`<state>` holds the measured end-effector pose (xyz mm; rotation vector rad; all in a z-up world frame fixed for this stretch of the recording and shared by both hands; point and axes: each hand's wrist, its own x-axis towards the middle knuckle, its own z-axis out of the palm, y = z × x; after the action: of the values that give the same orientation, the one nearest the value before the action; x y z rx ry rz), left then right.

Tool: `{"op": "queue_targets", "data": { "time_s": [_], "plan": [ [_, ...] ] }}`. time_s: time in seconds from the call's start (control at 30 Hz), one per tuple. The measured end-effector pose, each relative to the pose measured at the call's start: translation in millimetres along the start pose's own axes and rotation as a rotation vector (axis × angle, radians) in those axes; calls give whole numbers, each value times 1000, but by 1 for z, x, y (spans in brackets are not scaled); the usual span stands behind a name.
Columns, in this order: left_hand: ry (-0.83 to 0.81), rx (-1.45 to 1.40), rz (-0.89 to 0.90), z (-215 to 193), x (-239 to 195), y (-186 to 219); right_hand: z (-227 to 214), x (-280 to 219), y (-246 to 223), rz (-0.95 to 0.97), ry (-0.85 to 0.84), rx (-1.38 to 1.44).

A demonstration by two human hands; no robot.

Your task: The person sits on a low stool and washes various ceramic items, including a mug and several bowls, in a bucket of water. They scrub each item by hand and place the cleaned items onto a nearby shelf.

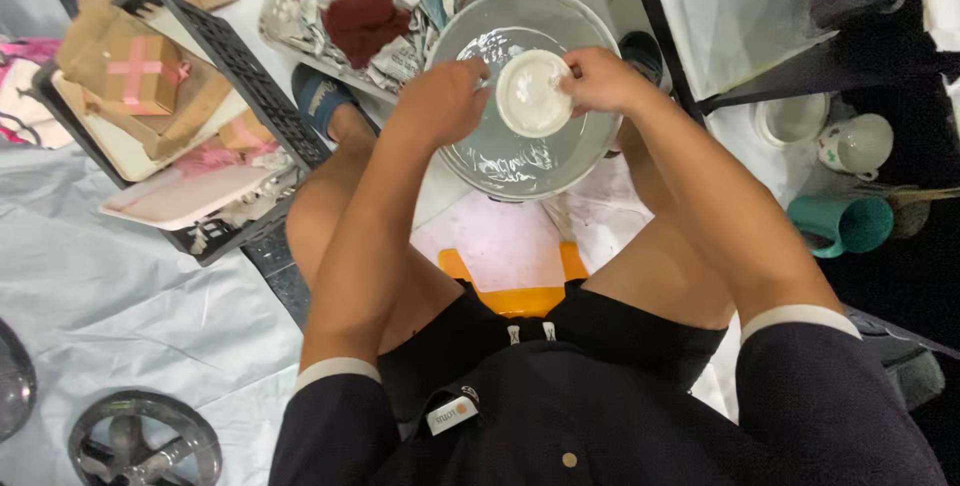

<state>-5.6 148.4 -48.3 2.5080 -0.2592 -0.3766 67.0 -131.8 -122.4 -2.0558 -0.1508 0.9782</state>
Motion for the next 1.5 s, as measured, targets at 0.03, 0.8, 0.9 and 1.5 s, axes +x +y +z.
{"op": "queue_targets", "data": {
  "time_s": [0.03,0.8,0.9,1.5],
  "plan": [
    [-19,13,-16,2,2,1,-2,-6,-4,15,-3,47],
    [37,-491,-43,89,42,11,-19,-6,-8,-20,-68,193],
    [120,-768,-84,97,46,13,-9,-6,-11,-8,7,378],
    [141,-988,-49,105,48,-14,33,5,4,-384,340,307]
  ]
}}
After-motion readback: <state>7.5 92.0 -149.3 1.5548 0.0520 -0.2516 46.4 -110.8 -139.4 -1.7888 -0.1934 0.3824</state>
